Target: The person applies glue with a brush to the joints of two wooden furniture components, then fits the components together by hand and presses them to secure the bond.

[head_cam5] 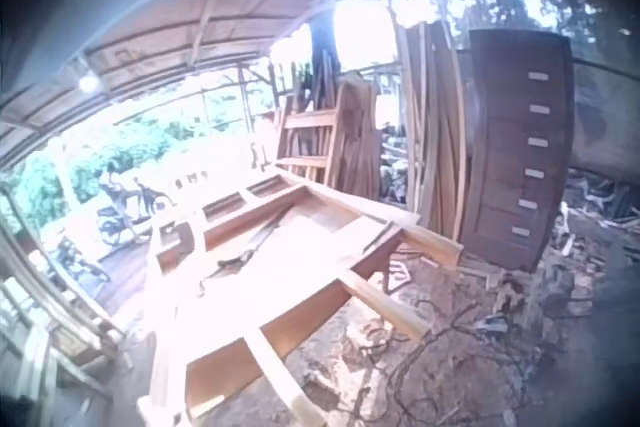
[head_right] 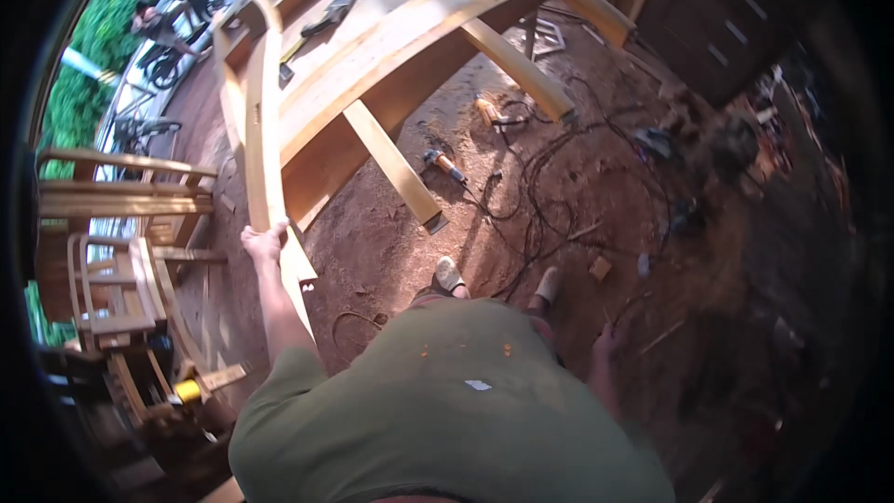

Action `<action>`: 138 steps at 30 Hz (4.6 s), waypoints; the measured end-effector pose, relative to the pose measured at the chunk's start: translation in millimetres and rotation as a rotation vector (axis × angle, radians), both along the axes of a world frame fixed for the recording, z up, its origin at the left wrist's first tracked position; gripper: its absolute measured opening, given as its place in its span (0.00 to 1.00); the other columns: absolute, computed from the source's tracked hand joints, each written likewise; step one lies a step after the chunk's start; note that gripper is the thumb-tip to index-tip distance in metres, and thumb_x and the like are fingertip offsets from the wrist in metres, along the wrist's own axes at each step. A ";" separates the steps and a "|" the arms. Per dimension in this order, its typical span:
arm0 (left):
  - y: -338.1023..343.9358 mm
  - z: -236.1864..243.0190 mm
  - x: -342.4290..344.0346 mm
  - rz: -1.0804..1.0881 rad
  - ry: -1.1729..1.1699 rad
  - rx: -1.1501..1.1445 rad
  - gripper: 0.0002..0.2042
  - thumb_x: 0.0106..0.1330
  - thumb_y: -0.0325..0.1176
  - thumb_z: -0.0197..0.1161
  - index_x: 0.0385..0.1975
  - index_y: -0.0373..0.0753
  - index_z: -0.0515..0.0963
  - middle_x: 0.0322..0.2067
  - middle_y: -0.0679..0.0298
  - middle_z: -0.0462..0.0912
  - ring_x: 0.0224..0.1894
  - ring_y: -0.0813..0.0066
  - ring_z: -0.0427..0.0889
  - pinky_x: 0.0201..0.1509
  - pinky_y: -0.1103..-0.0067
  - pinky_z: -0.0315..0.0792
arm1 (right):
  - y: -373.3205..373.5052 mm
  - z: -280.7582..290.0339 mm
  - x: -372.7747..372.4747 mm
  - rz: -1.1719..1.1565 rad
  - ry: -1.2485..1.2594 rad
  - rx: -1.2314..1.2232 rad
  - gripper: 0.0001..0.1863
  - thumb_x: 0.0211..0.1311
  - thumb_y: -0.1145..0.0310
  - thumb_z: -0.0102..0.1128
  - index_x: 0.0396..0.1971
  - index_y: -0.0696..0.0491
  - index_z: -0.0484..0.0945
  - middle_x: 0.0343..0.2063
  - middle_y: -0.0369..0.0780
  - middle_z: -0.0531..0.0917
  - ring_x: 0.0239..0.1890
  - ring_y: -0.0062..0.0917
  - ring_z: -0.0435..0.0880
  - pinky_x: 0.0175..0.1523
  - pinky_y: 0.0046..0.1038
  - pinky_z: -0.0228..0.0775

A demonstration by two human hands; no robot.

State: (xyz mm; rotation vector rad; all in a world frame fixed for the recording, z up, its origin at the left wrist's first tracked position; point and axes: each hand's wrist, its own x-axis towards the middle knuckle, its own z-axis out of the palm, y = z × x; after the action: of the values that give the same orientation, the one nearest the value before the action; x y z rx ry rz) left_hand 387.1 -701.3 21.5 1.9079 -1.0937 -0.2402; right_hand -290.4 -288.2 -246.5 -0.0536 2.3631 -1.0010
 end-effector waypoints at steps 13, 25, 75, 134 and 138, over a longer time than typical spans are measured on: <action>250.1 15.3 -271.7 -0.295 0.440 0.265 0.32 0.34 0.32 0.83 0.44 0.37 0.75 0.39 0.62 0.81 0.41 0.71 0.81 0.47 0.75 0.77 | -409.9 209.7 -72.6 0.534 -0.752 -1.072 0.19 0.73 0.48 0.53 0.47 0.48 0.78 0.34 0.32 0.81 0.35 0.20 0.79 0.42 0.24 0.69; 236.9 -29.3 -322.7 -0.720 0.547 0.603 0.31 0.35 0.31 0.80 0.46 0.33 0.78 0.40 0.61 0.84 0.44 0.73 0.82 0.51 0.76 0.76 | -442.1 281.1 -126.5 0.436 -0.786 -1.253 0.30 0.70 0.41 0.52 0.58 0.51 0.73 0.44 0.40 0.82 0.43 0.29 0.83 0.50 0.36 0.78; 139.9 -17.7 -407.3 0.997 0.724 -0.458 0.48 0.65 0.76 0.34 0.72 0.40 0.56 0.69 0.50 0.62 0.70 0.51 0.63 0.72 0.56 0.60 | -587.7 282.9 -246.9 0.382 -0.534 -0.790 0.37 0.69 0.36 0.48 0.64 0.52 0.67 0.56 0.42 0.77 0.59 0.36 0.77 0.64 0.41 0.70; 187.1 -63.3 -380.3 1.063 0.723 -0.292 0.47 0.66 0.74 0.33 0.73 0.39 0.54 0.69 0.47 0.61 0.70 0.46 0.63 0.73 0.54 0.60 | -605.4 211.3 -265.6 0.324 -0.837 -0.676 0.29 0.74 0.46 0.47 0.64 0.53 0.67 0.53 0.41 0.80 0.54 0.31 0.81 0.59 0.35 0.75; 183.3 -64.3 -369.7 1.057 0.711 -0.284 0.47 0.67 0.74 0.33 0.73 0.39 0.54 0.69 0.47 0.61 0.70 0.46 0.63 0.73 0.54 0.60 | -605.6 218.7 -260.4 0.313 -0.754 -0.660 0.30 0.74 0.47 0.48 0.64 0.53 0.67 0.54 0.41 0.79 0.54 0.31 0.81 0.59 0.35 0.75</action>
State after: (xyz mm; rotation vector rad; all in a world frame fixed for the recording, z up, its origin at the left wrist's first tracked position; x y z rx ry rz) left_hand 17.5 -518.1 -42.9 1.6765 0.3713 -0.1215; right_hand -550.8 -893.8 -27.8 -0.2397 1.2485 -1.3064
